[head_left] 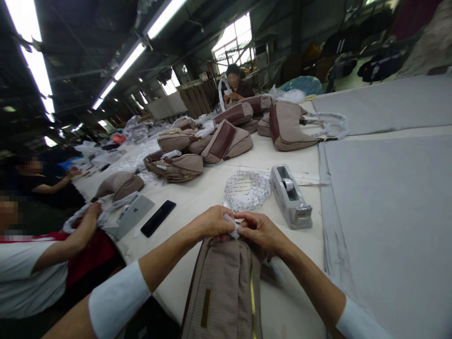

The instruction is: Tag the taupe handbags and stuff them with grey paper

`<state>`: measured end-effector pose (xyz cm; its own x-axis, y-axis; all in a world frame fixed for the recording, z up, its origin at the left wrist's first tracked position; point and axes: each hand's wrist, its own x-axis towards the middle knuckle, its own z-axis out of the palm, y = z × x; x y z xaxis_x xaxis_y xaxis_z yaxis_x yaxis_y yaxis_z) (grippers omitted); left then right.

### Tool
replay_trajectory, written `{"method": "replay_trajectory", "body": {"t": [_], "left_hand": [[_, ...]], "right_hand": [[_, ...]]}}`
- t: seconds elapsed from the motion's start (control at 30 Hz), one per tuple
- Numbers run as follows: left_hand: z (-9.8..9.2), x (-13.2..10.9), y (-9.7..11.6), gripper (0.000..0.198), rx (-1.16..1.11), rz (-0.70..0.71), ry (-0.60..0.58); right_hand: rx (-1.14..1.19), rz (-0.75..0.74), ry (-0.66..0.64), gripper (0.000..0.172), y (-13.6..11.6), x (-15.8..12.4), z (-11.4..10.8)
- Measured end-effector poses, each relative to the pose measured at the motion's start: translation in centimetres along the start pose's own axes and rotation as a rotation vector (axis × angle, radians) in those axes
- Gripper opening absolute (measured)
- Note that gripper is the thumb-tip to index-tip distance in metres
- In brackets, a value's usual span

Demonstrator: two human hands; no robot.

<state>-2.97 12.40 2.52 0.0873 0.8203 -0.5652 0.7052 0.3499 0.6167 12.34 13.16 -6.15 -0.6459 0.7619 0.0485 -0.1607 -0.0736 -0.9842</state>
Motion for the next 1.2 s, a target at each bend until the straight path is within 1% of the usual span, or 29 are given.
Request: {"method": "replay_trajectory", "body": {"t": [0.1,0.23,0.27,0.33,0.4,0.5,0.63,0.73,0.8,0.83,0.9,1.0,1.1,1.2], "left_hand": [[0.2,0.2,-0.5,0.014,-0.017,0.007,0.021],[0.3,0.1,-1.2,0.013,-0.041,0.061,0.043],[0.3,0.0,-1.3,0.014,-0.049,0.072,0.042],[0.2,-0.1,-1.7,0.016,-0.067,0.079,0.036],[-0.1,-0.3,-2.1,0.021,-0.086,0.083,0.024],[-0.5,-0.4,-2.7,0.027,-0.14,0.087,-0.009],[-0.5,-0.5,-3.2,0.023,-0.198,0.096,-0.012],[-0.1,-0.7,-3.4,0.017,-0.218,0.118,0.024],[0.2,-0.8,-3.4,0.014,-0.227,0.131,0.049],[0.3,-0.9,-3.4,0.013,-0.23,0.137,0.058],[0.4,-1.1,-3.4,0.013,-0.239,0.148,0.059],[0.4,-1.3,-3.6,0.016,-0.263,0.16,0.044],[0.8,-1.3,-4.0,0.013,-0.31,0.157,0.077],[1.3,-1.3,-4.4,0.011,-0.361,0.149,0.126]], "right_hand": [[0.012,0.032,-0.035,0.046,-0.3,0.0,-0.3],[-0.013,0.113,-0.152,0.03,-0.4,0.2,-0.6],[-0.008,0.145,-0.148,0.028,-0.3,0.3,-0.6],[0.009,0.187,-0.092,0.028,-0.2,0.5,-0.4],[0.018,0.198,-0.048,0.029,0.0,0.5,-0.1],[0.035,0.189,-0.033,0.031,0.0,0.5,0.1],[0.097,0.214,0.003,0.027,-0.5,0.4,-0.2],[0.072,0.179,-0.04,0.031,-0.7,0.5,-0.2],[0.042,0.186,-0.081,0.029,-0.5,0.6,-0.1],[0.031,0.196,-0.083,0.029,-0.4,0.7,0.0],[0.004,0.207,-0.056,0.031,-0.1,0.8,0.2],[-0.059,0.184,-0.028,0.028,0.2,0.8,0.5],[-0.168,0.1,0.008,0.022,0.3,0.6,0.8],[-0.361,-0.009,0.081,0.016,0.4,0.5,1.2]]}}
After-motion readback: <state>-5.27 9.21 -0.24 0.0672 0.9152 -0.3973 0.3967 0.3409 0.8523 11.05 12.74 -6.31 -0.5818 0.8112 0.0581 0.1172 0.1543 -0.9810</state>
